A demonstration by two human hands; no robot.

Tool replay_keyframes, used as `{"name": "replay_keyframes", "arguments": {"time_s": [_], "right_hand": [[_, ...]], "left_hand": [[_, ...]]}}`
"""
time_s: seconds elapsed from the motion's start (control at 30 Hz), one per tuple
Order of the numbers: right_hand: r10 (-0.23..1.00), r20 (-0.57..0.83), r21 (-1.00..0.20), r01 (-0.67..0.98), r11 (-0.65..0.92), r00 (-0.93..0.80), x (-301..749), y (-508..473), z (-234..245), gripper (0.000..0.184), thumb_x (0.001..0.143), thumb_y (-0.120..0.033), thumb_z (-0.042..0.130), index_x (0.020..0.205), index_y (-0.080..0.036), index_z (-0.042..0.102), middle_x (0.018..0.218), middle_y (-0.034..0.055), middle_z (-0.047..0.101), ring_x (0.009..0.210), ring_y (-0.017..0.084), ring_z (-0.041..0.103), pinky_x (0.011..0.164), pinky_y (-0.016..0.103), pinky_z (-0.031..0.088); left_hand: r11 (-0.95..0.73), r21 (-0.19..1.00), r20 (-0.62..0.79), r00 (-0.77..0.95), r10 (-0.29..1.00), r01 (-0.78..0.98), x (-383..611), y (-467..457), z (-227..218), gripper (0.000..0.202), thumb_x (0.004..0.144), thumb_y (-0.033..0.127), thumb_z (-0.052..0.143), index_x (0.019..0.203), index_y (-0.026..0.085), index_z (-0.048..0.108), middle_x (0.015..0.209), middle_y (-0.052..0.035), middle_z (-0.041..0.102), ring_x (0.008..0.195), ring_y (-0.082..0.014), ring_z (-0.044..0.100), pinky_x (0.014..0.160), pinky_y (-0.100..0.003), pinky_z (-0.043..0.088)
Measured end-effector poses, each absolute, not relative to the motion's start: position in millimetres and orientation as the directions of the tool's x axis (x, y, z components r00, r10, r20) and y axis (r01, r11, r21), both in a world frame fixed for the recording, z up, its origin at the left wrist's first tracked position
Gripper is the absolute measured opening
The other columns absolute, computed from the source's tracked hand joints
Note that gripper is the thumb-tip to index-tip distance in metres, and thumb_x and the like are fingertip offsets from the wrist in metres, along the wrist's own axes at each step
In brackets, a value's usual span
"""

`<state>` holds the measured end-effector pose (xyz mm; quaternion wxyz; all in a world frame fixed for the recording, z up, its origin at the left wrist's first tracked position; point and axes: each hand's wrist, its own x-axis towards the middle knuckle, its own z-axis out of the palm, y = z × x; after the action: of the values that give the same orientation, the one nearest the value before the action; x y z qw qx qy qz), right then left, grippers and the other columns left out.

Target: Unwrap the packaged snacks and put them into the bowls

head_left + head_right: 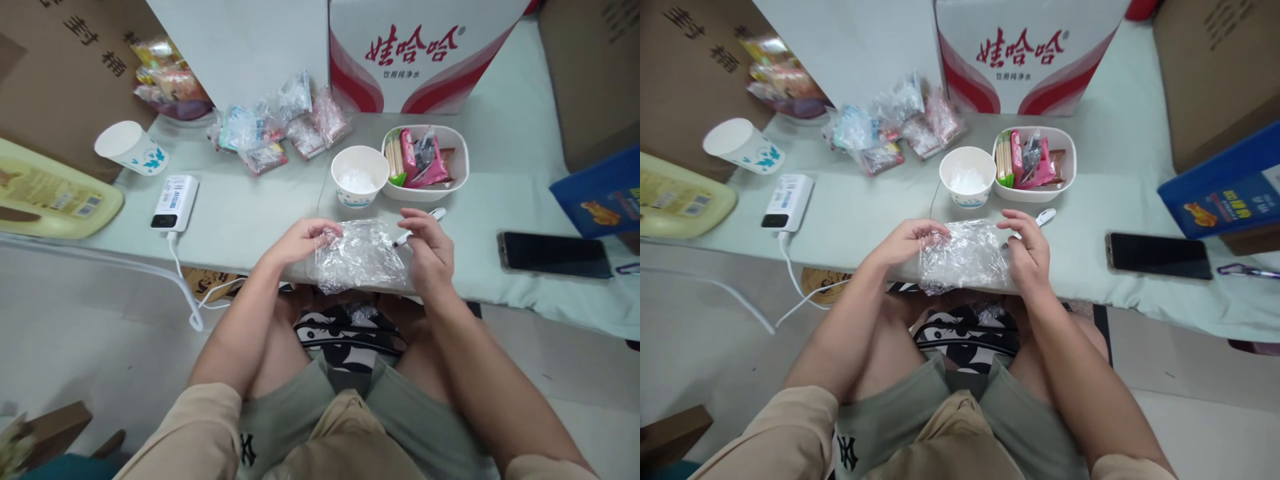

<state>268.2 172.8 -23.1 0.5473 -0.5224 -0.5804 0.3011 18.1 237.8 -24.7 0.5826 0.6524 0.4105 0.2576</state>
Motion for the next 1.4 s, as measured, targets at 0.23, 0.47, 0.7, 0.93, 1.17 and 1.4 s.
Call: {"name": "replay_keyframes", "arguments": {"time_s": [0.23, 0.47, 0.7, 0.93, 1.17, 1.4], "right_hand": [[0.871, 0.237, -0.498, 0.716, 0.49, -0.431, 264.8, 164.4, -38.7, 0.019, 0.088, -0.021, 0.059, 0.097, -0.028, 0.074, 0.131, 0.0055, 0.066, 0.138, 0.037, 0.042, 0.111, 0.061, 0.032], [0.935, 0.307, -0.813, 0.461, 0.355, -0.179, 265.8, 170.1, -36.6, 0.053, 0.082, -0.037, 0.069, 0.132, -0.03, 0.052, 0.148, 0.0105, 0.049, 0.139, 0.032, 0.044, 0.112, 0.053, 0.037], [0.94, -0.13, -0.99, 0.094, -0.105, -0.316, 257.0, 174.4, -21.5, 0.031, 0.073, -0.043, 0.074, 0.093, -0.021, 0.064, 0.085, 0.0046, 0.071, 0.08, 0.023, 0.067, 0.077, 0.039, 0.054], [0.979, -0.197, -0.967, -0.158, -0.202, -0.042, 248.3, 179.1, -27.2, 0.031, 0.07, -0.041, 0.074, 0.087, -0.025, 0.055, 0.076, -0.0015, 0.067, 0.064, 0.015, 0.062, 0.063, 0.03, 0.05], [0.954, -0.292, -0.943, -0.148, -0.299, -0.072, 250.9, 181.6, -27.6, 0.033, 0.07, -0.046, 0.074, 0.08, -0.025, 0.051, 0.071, -0.0009, 0.067, 0.064, 0.016, 0.063, 0.058, 0.027, 0.049], [0.962, -0.255, -0.96, -0.096, -0.265, -0.102, 253.8, 182.3, -23.8, 0.036, 0.071, -0.041, 0.072, 0.102, -0.023, 0.065, 0.049, -0.009, 0.049, 0.044, 0.012, 0.048, 0.047, 0.024, 0.039]], "left_hand": [[-0.018, 0.962, -0.183, 0.695, 0.695, 0.271, 1.4, 230.1, -15.5, 0.054, 0.073, 0.021, 0.07, 0.126, 0.018, 0.062, 0.127, -0.0119, 0.066, 0.105, -0.0224, 0.066, 0.09, -0.037, 0.053], [0.058, 0.988, -0.125, 0.51, 0.851, 0.145, 21.2, 223.9, -16.0, 0.042, 0.074, 0.024, 0.072, 0.113, 0.019, 0.058, 0.105, -0.0067, 0.072, 0.083, -0.0166, 0.071, 0.071, -0.027, 0.054], [0.293, 0.949, -0.177, 0.574, 0.8, -0.116, 13.3, 221.9, -10.7, 0.077, 0.061, 0.031, 0.088, 0.128, 0.024, 0.051, 0.087, -0.0042, 0.075, 0.078, -0.0206, 0.074, 0.07, -0.028, 0.056], [0.563, 0.813, -0.409, 0.54, 0.736, -0.152, 31.0, 221.1, -17.5, 0.044, 0.061, 0.032, 0.085, 0.098, 0.015, 0.066, 0.093, -0.0086, 0.075, 0.085, -0.0221, 0.073, 0.077, -0.033, 0.057], [0.337, 0.94, -0.303, 0.342, 0.889, -0.043, 35.4, 226.0, -14.8, 0.03, 0.074, 0.032, 0.075, 0.098, 0.016, 0.066, 0.077, -0.0005, 0.07, 0.067, -0.0132, 0.066, 0.062, -0.022, 0.05], [0.302, 0.952, -0.301, 0.377, 0.876, 0.058, 18.5, 224.5, -18.1, 0.037, 0.075, 0.041, 0.077, 0.101, 0.018, 0.066, 0.061, 0.0059, 0.057, 0.046, -0.008, 0.054, 0.046, -0.019, 0.042]]}}
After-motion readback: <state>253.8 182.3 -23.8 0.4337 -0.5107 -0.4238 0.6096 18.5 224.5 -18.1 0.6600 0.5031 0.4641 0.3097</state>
